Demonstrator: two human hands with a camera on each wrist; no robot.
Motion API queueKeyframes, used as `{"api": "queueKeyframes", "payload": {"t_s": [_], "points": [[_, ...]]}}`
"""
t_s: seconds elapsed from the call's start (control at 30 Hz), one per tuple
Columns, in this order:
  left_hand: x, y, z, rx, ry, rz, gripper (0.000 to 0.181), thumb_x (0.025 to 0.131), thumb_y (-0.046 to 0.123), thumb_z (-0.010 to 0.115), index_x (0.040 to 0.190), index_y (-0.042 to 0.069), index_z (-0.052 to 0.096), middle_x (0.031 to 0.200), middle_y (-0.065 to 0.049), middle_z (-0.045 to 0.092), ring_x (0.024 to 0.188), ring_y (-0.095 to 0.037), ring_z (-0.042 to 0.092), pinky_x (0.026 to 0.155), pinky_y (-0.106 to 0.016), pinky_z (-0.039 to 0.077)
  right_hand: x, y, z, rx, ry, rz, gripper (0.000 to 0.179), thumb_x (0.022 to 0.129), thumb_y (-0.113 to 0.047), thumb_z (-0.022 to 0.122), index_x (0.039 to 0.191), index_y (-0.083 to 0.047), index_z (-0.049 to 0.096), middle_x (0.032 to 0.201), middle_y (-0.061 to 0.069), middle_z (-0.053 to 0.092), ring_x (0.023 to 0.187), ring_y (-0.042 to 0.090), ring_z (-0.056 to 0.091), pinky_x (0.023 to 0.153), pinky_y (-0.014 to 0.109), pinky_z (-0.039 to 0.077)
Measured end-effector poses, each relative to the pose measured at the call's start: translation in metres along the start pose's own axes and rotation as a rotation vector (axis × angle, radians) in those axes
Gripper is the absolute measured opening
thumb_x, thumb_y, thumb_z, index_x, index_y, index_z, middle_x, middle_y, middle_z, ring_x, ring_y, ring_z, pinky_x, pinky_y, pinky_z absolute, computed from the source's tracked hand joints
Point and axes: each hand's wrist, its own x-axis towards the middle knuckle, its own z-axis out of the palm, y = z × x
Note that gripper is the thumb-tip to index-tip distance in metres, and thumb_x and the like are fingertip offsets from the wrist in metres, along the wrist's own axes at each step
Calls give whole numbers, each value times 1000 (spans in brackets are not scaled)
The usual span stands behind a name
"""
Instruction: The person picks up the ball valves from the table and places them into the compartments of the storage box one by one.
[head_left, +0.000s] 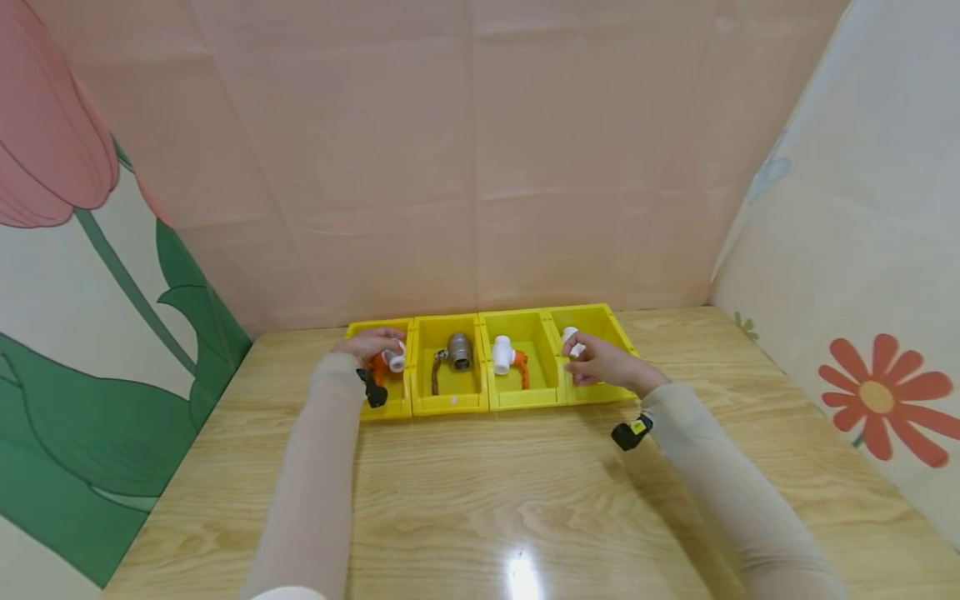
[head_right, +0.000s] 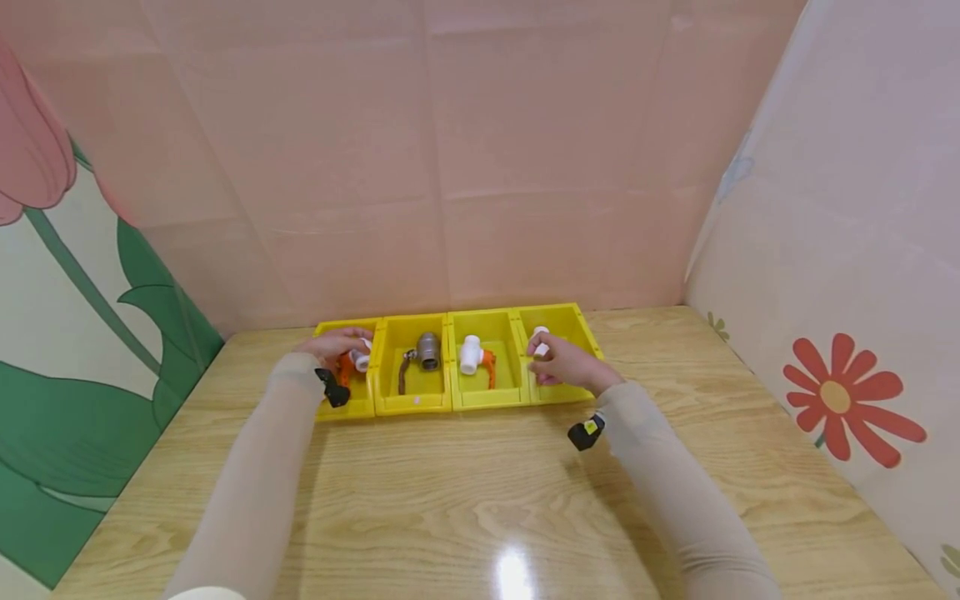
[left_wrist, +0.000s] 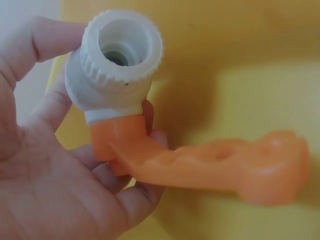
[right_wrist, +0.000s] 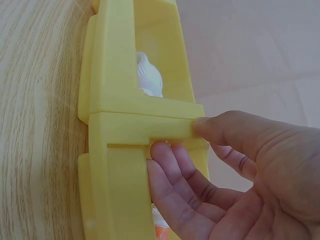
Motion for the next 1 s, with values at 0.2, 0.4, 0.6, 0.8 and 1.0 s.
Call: {"api": "queueKeyframes", "payload": {"t_s": [0.2,0.4,0.6,0.8,1.0], "points": [[2,-3,1,19,19,-1,47,95,12,55,140,11,45,133,-13,46,88,-19,55,76,-35,53,0,1,1,6,-8,-11,25,99,-8,54,118,0,40,83,14,55,76,24,58,71,30,55],[-17,6,9,26,32,7,47,93,9,55,139,8,45,137,-14,44,105,-23,48,99,-40,42,-1,2,1,5,-12,-15,26,99,-8,54,119,0,39,83,14,54,77,25,58,70,30,55],[-17,5,9,90,54,8,47,93,12,58,139,10,47,141,-14,43,110,-24,46,93,-37,44,0,2,1,-4,-10,-1,26,99,-8,54,119,0,39,84,15,54,77,25,58,72,30,55],[-3,-2,5,95,49,17,47,93,12,59,138,8,47,135,-13,48,107,-22,49,87,-30,46,0,3,0,6,-12,6,25,99,-9,53,119,-1,39,84,14,54,77,25,58,72,29,55],[-2,0,4,142,43,34,45,95,11,56,138,4,46,124,-11,53,97,-18,52,83,-27,46,1,3,-1,2,-8,1,26,99,-9,53,120,-1,39,84,13,54,77,24,58,71,28,55]]}}
